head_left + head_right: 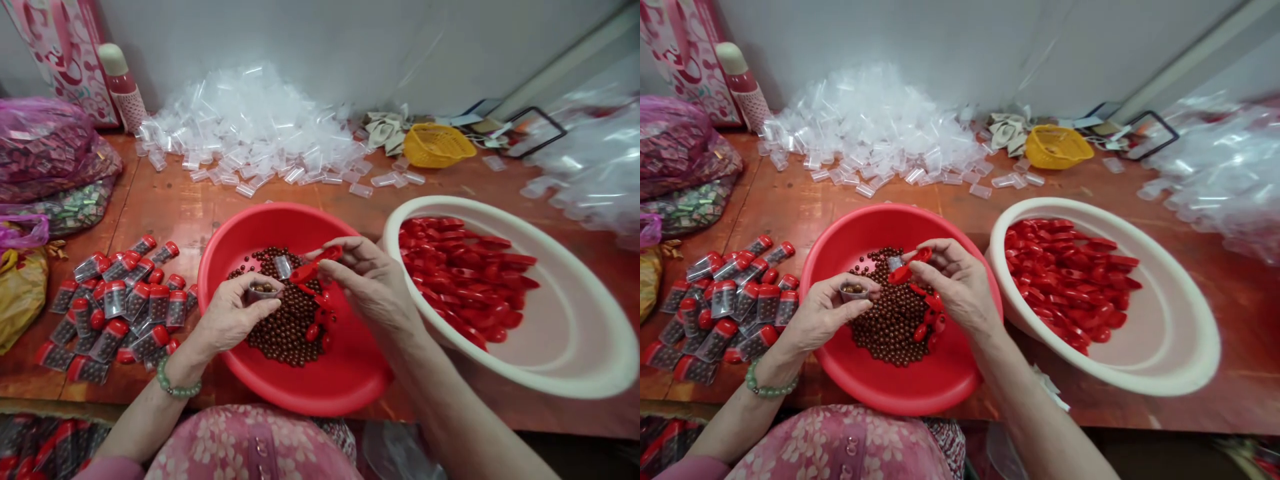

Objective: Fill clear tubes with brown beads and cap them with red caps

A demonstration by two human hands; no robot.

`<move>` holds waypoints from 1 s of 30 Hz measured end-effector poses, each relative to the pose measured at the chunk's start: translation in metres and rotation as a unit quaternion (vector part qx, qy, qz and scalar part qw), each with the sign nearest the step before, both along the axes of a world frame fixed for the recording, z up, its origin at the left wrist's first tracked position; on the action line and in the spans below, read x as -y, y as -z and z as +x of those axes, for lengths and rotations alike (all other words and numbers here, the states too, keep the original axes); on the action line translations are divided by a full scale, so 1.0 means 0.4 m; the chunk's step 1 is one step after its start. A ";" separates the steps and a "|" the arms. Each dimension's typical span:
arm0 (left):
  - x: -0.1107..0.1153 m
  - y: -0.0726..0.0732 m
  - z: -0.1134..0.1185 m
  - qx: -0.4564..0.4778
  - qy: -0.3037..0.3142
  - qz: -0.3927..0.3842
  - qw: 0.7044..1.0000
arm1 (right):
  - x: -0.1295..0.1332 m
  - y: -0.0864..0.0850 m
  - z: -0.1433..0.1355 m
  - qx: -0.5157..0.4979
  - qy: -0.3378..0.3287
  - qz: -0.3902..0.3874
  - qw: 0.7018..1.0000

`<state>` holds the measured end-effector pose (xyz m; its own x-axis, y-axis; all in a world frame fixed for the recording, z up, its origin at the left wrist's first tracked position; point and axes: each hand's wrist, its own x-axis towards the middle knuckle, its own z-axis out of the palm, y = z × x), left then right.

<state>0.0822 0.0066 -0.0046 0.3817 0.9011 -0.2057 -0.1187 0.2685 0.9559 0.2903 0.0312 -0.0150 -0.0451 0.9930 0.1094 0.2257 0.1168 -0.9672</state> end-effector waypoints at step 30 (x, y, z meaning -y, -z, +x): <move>-0.006 0.015 -0.005 0.184 0.018 -0.128 0.974 | 0.040 -0.018 -0.053 0.142 -0.101 0.058 0.983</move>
